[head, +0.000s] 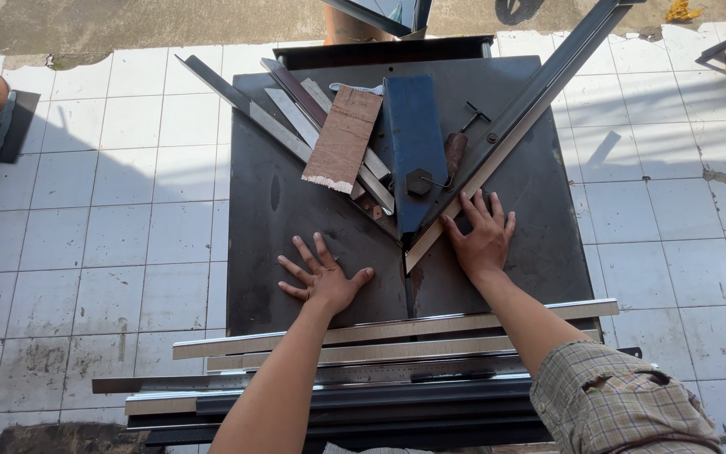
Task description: The person measures and marks a metal profile with a ruler and pen, then uses a miter saw to cut the profile. The person repeats the process with another profile, aligning it against the saw's fence before cutting.
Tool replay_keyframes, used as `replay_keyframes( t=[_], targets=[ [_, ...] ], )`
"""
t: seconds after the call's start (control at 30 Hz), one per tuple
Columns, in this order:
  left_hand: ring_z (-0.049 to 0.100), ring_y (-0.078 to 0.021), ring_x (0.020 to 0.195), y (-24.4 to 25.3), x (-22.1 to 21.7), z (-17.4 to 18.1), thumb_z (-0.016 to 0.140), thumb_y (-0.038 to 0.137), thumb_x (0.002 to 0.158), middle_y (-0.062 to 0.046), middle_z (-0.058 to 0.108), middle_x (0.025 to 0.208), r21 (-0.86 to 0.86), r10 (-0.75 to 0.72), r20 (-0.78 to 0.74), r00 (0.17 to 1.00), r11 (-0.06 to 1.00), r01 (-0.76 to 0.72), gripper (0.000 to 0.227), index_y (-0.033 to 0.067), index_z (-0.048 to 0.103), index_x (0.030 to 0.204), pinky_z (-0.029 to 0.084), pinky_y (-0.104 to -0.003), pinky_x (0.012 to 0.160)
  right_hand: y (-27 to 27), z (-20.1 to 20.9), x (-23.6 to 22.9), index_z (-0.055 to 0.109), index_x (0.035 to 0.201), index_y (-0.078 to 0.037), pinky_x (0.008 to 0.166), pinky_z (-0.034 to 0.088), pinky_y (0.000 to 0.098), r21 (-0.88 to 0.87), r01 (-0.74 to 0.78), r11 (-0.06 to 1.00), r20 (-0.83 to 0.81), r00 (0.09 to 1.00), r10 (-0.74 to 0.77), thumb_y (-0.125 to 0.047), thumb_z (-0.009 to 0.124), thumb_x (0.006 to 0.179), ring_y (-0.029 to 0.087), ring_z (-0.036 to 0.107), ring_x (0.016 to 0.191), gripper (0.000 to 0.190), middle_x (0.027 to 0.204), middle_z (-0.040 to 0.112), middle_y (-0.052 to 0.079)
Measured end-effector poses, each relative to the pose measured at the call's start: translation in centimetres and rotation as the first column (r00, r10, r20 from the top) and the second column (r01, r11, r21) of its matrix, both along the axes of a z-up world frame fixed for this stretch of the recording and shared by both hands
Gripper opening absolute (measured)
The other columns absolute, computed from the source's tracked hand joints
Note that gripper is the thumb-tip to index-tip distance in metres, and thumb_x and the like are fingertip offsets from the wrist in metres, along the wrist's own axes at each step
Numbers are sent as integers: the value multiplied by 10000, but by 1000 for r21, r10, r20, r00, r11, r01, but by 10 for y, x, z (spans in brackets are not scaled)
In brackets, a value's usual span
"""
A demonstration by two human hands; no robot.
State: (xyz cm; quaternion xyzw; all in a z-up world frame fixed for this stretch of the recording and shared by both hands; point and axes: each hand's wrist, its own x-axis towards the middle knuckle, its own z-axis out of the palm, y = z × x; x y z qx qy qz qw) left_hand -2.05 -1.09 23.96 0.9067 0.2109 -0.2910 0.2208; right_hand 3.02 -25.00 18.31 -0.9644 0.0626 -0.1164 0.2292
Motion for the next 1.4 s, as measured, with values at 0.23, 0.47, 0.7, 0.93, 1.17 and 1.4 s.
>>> replay_keyframes(
  t=[0.23, 0.47, 0.7, 0.93, 1.17, 1.4],
  targets=[
    [-260, -488, 1234, 0, 1, 3, 562, 647, 703, -130, -304, 1405, 4, 2, -16, 1000, 1000, -2, 1101, 196, -180, 1379, -75, -714, 899, 0, -1, 2, 479, 1242, -339, 1057, 117, 537, 0, 20, 1000, -45, 999, -20, -563, 537, 802, 189, 267, 1304, 497, 1339, 420, -58],
    [-264, -484, 1235, -1, 4, -11, 558, 639, 708, -131, -294, 1409, 7, 4, 32, 999, 1000, -4, 1081, 191, -154, 1387, -79, -708, 911, -1, -19, 11, 472, 1244, -349, 1052, 94, 536, 26, 32, 999, -60, 998, -31, -563, 543, 793, 174, 245, 1312, 504, 1351, 402, -64],
    [-262, -465, 1245, 0, 22, -42, 545, 653, 700, -109, -279, 1420, 20, 0, 67, 998, 1000, -2, 1074, 200, -138, 1394, -80, -697, 927, 5, -45, 31, 439, 1267, -357, 1054, 57, 532, 69, 51, 996, -102, 994, -44, -576, 517, 808, 163, 207, 1324, 515, 1378, 357, -82],
    [-263, -468, 1243, 2, 13, -24, 545, 646, 708, -104, -283, 1419, 3, 9, 42, 999, 1000, -9, 1067, 206, -145, 1391, -67, -695, 935, 10, -17, 16, 435, 1277, -339, 1059, 42, 529, 79, 51, 996, -140, 989, -39, -571, 508, 816, 170, 194, 1330, 521, 1387, 348, -64],
    [-276, -478, 1232, -1, 1, 1, 550, 657, 704, -116, -302, 1410, 3, -3, -21, 1000, 1000, 3, 1089, 206, -172, 1383, -76, -705, 917, 7, 17, -1, 425, 1289, -312, 1056, 52, 557, 56, 36, 998, -187, 982, -25, -544, 490, 835, 212, 187, 1333, 515, 1411, 319, -28],
    [-279, -473, 1234, -2, -2, 18, 541, 653, 716, -111, -315, 1406, -16, -8, -50, 999, 1000, 7, 1081, 207, -187, 1378, -52, -693, 938, -17, 10, -14, 362, 1320, -200, 1001, 200, 553, -267, -303, 915, -162, 950, 268, -475, 390, 894, 239, 214, 1302, 508, 1428, 256, 3]
  ],
)
